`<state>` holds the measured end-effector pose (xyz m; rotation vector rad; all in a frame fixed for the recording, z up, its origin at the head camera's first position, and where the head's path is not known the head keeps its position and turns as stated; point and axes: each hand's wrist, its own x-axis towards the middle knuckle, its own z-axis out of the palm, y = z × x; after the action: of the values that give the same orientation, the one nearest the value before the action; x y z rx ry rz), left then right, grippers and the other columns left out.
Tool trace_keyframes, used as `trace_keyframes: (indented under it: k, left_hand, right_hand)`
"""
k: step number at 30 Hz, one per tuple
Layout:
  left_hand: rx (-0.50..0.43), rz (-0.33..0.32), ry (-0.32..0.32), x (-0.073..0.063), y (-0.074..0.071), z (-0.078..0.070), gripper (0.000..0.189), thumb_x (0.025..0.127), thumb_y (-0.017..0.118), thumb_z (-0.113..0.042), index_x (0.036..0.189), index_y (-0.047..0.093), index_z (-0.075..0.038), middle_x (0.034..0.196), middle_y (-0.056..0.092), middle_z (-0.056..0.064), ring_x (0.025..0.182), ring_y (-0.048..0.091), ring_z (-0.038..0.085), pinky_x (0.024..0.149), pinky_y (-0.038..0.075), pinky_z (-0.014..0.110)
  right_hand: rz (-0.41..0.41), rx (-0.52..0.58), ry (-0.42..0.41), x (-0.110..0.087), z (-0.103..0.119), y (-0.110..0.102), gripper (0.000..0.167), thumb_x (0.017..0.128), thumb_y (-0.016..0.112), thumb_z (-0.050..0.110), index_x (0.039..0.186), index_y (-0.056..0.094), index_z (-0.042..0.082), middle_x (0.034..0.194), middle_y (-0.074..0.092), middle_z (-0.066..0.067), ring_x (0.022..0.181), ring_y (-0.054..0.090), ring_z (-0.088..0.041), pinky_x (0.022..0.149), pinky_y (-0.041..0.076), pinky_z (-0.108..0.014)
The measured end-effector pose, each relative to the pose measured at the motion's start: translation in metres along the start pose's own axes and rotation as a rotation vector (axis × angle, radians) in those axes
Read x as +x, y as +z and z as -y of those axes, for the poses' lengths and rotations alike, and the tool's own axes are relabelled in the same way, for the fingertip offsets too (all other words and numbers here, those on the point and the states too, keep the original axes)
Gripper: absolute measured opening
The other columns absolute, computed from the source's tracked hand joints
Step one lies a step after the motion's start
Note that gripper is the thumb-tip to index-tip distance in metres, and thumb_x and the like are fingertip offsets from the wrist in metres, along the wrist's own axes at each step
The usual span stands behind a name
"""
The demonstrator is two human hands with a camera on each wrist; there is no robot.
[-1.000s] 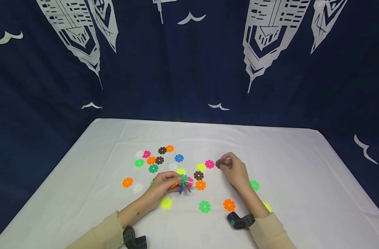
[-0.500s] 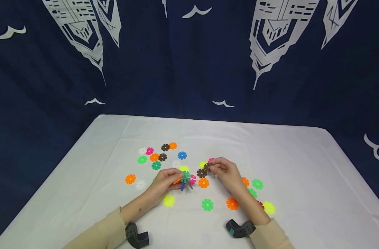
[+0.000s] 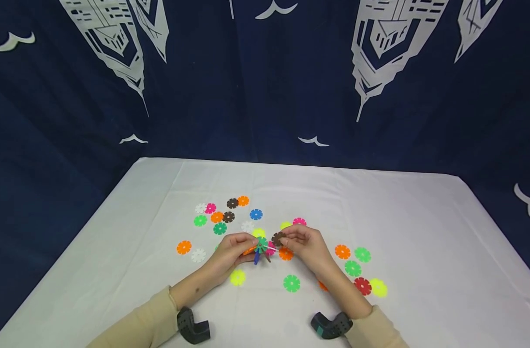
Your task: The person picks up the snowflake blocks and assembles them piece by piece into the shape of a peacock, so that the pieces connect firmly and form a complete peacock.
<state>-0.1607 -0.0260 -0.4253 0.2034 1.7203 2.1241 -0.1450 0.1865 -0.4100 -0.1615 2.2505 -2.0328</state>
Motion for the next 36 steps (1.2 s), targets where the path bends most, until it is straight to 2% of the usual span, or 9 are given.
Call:
trace_keyframes:
  k: [7, 12, 18, 24, 30, 36]
  left_hand:
    - [-0.009, 0.008, -0.001, 0.002, 0.0, 0.001, 0.021, 0.09, 0.061, -0.006, 0.098, 0.063, 0.013, 0.085, 0.063, 0.006, 0.073, 0.063, 0.014, 0.076, 0.053, 0.032]
    - [-0.006, 0.004, -0.014, 0.002, -0.001, 0.001, 0.02, 0.09, 0.062, -0.006, 0.096, 0.063, 0.012, 0.085, 0.063, 0.005, 0.074, 0.063, 0.014, 0.075, 0.053, 0.032]
    - [0.019, 0.026, -0.045, 0.002, -0.002, -0.001, 0.018, 0.089, 0.062, -0.005, 0.093, 0.064, 0.012, 0.083, 0.063, 0.006, 0.073, 0.064, 0.014, 0.073, 0.054, 0.03]
    - [0.023, 0.049, -0.074, 0.001, -0.003, -0.001, 0.016, 0.089, 0.06, -0.002, 0.091, 0.064, 0.013, 0.082, 0.063, 0.006, 0.07, 0.062, 0.015, 0.072, 0.054, 0.03]
    - [0.027, 0.065, -0.069, 0.002, -0.003, -0.003, 0.017, 0.089, 0.059, -0.001, 0.091, 0.063, 0.015, 0.083, 0.062, 0.007, 0.072, 0.061, 0.015, 0.073, 0.054, 0.031]
    - [0.007, 0.08, -0.058, 0.003, -0.006, -0.002, 0.016, 0.089, 0.059, 0.0, 0.091, 0.063, 0.015, 0.085, 0.063, 0.007, 0.074, 0.062, 0.015, 0.075, 0.053, 0.032]
  right_hand:
    - [0.022, 0.088, -0.039, 0.0, -0.001, 0.007, 0.022, 0.087, 0.062, -0.004, 0.104, 0.055, -0.016, 0.092, 0.063, -0.017, 0.079, 0.065, -0.017, 0.075, 0.053, -0.029]
    - [0.056, 0.095, -0.099, 0.0, -0.003, 0.008, 0.02, 0.086, 0.063, -0.005, 0.101, 0.056, -0.017, 0.091, 0.064, -0.017, 0.079, 0.065, -0.016, 0.073, 0.053, -0.028]
    - [0.087, 0.028, -0.175, -0.001, -0.007, 0.006, 0.015, 0.084, 0.066, -0.003, 0.096, 0.063, -0.012, 0.09, 0.066, -0.015, 0.078, 0.066, -0.018, 0.072, 0.054, -0.031]
    - [0.087, -0.087, -0.344, -0.003, -0.008, 0.006, 0.008, 0.079, 0.069, -0.007, 0.087, 0.068, -0.006, 0.087, 0.068, -0.014, 0.082, 0.065, -0.016, 0.071, 0.054, -0.03]
    - [0.05, -0.185, -0.485, -0.004, -0.007, 0.009, 0.015, 0.074, 0.07, -0.012, 0.085, 0.071, -0.002, 0.083, 0.069, -0.009, 0.089, 0.064, -0.012, 0.072, 0.053, -0.026]
    - [0.015, -0.244, -0.553, -0.003, -0.011, 0.014, 0.019, 0.071, 0.07, -0.017, 0.081, 0.071, -0.001, 0.08, 0.069, -0.008, 0.083, 0.064, -0.012, 0.069, 0.053, -0.022]
